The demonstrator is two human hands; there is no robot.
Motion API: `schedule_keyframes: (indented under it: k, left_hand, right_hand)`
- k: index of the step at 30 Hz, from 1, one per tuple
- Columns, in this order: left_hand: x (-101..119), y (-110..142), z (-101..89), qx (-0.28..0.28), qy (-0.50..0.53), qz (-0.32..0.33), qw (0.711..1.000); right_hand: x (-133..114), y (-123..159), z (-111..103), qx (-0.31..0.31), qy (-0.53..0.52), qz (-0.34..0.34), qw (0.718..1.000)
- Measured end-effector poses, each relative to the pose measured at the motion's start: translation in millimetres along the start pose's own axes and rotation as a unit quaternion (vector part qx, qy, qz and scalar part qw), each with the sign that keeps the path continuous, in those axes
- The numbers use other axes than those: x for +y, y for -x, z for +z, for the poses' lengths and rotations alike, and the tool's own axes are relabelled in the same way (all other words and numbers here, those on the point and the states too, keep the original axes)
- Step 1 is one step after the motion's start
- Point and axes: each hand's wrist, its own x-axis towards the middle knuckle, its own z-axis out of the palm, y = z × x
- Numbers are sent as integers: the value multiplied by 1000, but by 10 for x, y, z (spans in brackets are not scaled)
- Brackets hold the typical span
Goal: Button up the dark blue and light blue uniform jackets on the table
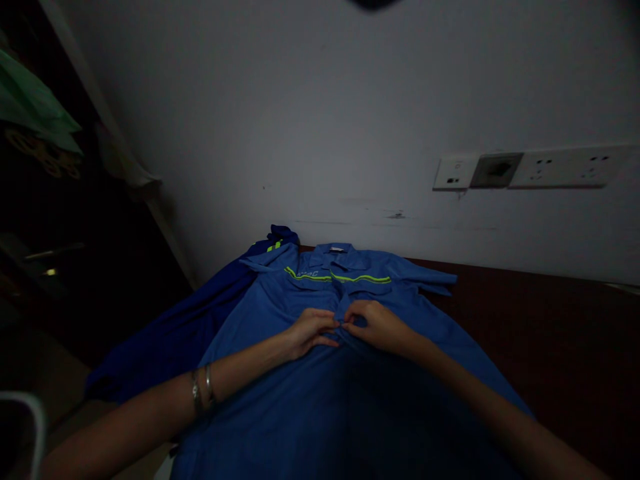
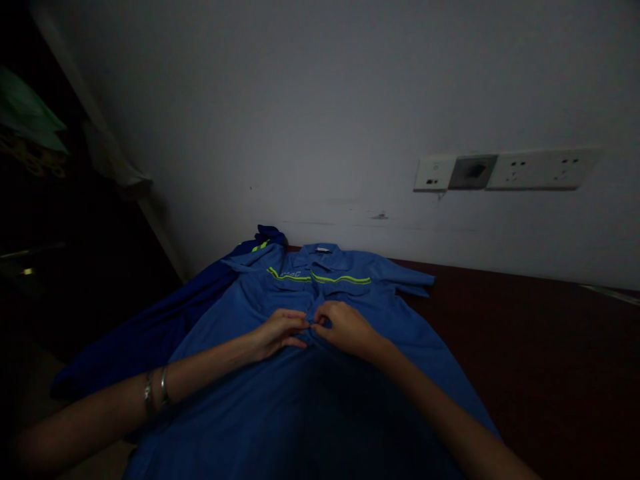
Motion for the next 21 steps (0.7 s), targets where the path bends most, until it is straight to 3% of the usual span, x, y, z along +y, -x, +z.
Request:
schedule_keyframes:
  k: [5,11,14,21]
  left_hand:
    - [-26,12,14,-13,-17,18,1000]
    - [-84,-18,60,40,-59,62,996]
    - [-90,-9,97,52,-59,74,994]
    - [-114,76,227,136,-5,34,990]
  right_hand:
    - [-17,-23,50,22,27,16,999]
    - [-2,-30,94,20,36,49,998]
    - [11,-48,92,12,7,67,998]
    - [92,-88,59,21,-141,129,981]
